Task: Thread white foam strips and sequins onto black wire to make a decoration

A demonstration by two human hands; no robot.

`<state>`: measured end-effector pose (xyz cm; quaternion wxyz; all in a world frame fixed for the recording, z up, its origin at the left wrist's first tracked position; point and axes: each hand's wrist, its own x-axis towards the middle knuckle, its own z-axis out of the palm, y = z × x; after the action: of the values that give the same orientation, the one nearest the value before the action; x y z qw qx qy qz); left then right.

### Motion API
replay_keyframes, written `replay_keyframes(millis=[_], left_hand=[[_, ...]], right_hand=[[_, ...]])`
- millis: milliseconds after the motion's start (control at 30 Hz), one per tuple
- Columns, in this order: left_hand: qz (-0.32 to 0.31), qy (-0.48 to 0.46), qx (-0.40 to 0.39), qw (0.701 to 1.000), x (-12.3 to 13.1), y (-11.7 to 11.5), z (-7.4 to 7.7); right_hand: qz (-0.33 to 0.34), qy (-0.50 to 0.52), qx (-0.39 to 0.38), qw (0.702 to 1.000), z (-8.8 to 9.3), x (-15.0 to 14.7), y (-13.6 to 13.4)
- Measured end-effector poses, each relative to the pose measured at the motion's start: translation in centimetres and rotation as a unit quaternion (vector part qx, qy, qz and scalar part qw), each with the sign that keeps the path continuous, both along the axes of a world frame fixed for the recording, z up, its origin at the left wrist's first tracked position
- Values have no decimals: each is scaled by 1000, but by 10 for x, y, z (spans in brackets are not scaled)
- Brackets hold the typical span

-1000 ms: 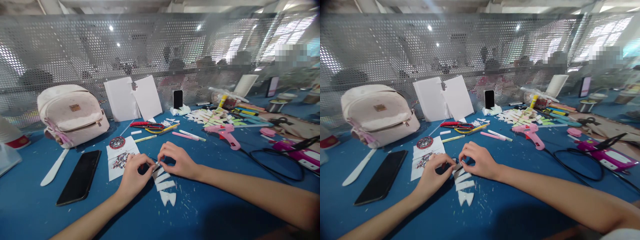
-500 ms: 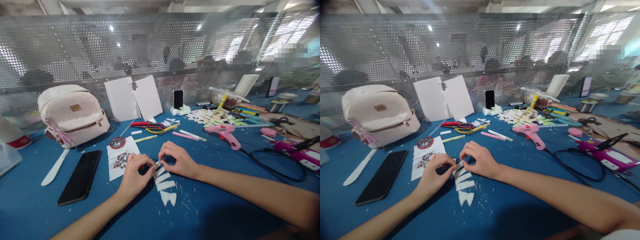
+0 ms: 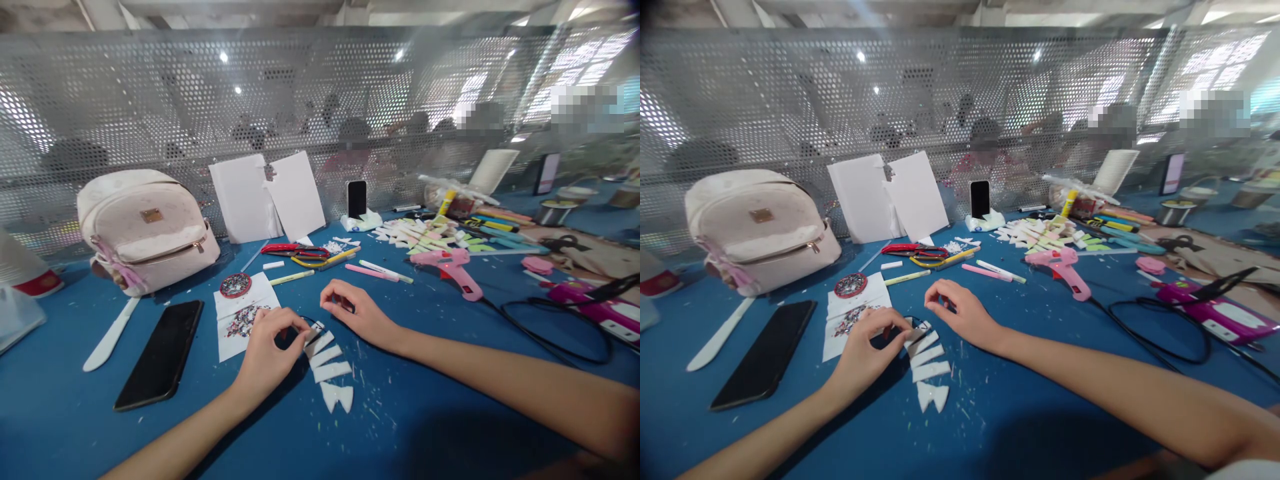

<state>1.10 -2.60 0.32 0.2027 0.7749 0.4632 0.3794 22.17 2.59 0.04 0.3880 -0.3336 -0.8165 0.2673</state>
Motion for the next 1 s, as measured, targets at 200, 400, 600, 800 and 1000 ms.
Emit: replay_keyframes(millis=[200,400,600,800,1000], left_hand=[[3,-1,-2,1000,1,0,1],[5,-3,-5,1000,0,0,0],[3,-3,-2,1000,0,0,0],[4,3,-2,1000,-1,0,0],[6,0,-2,1000,-1,0,-1]], right_hand=[[26,9,-21,999,2,0,-2],[36,6,-42,998,3,1,-2],[40,27,-71,996,3,1,-1],[41,48,-93,994,2,0,1],[46,59,-91,993,-3,1,4]])
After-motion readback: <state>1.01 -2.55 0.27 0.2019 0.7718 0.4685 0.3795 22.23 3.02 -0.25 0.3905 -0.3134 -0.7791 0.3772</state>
